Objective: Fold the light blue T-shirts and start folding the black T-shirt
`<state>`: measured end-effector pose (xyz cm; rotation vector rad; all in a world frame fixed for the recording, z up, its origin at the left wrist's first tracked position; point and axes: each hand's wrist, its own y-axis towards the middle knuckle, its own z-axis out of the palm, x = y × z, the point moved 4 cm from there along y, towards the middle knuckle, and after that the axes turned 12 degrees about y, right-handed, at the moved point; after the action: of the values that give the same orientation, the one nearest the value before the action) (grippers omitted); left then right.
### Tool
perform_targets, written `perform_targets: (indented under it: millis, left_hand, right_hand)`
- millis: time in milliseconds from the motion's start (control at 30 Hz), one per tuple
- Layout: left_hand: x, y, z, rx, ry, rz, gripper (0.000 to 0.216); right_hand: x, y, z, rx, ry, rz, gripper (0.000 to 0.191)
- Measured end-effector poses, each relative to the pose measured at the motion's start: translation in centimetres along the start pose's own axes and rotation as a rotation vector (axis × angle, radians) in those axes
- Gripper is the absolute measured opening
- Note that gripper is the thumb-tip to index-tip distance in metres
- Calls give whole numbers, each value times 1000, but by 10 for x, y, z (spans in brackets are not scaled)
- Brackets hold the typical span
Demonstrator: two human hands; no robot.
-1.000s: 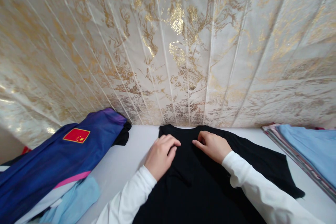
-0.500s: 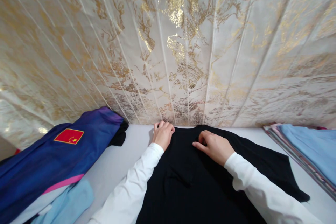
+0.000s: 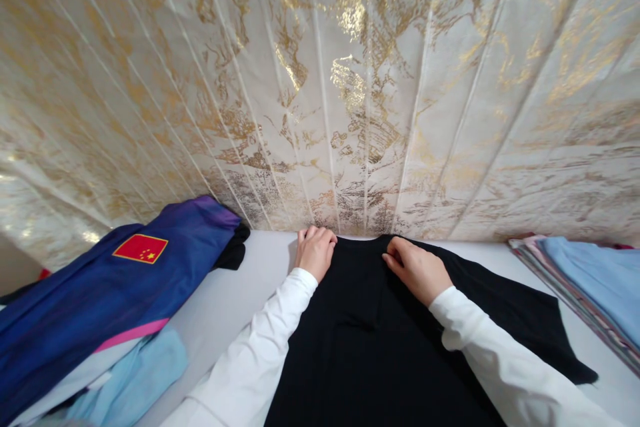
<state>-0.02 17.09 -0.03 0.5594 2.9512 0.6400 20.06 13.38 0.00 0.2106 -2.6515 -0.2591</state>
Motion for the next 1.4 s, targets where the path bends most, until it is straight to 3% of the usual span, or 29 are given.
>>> perform_targets:
  millis: [167, 367, 500, 1033, 1267, 1400]
  left_hand:
    - [7, 3, 2, -5, -45, -34, 13]
    - [47, 5, 0, 40, -91, -49, 25]
    - [61, 5, 0, 94, -98, -13, 20]
    - [49, 14, -1, 32, 0, -1, 8]
    - [67, 6, -23, 25, 71, -191, 27]
    - [41, -12, -23, 108, 102, -182, 24]
  right_hand:
    - [0, -2, 2, 9, 12, 20, 12]
    - [-1, -1, 2, -2, 58, 35, 10]
    - [-1, -1, 3, -11, 80, 30, 12]
    - [1, -2, 3, -54, 19, -47, 15]
    - [2, -2, 3, -50, 19, -57, 15]
    - [2, -2, 2, -54, 40, -69, 15]
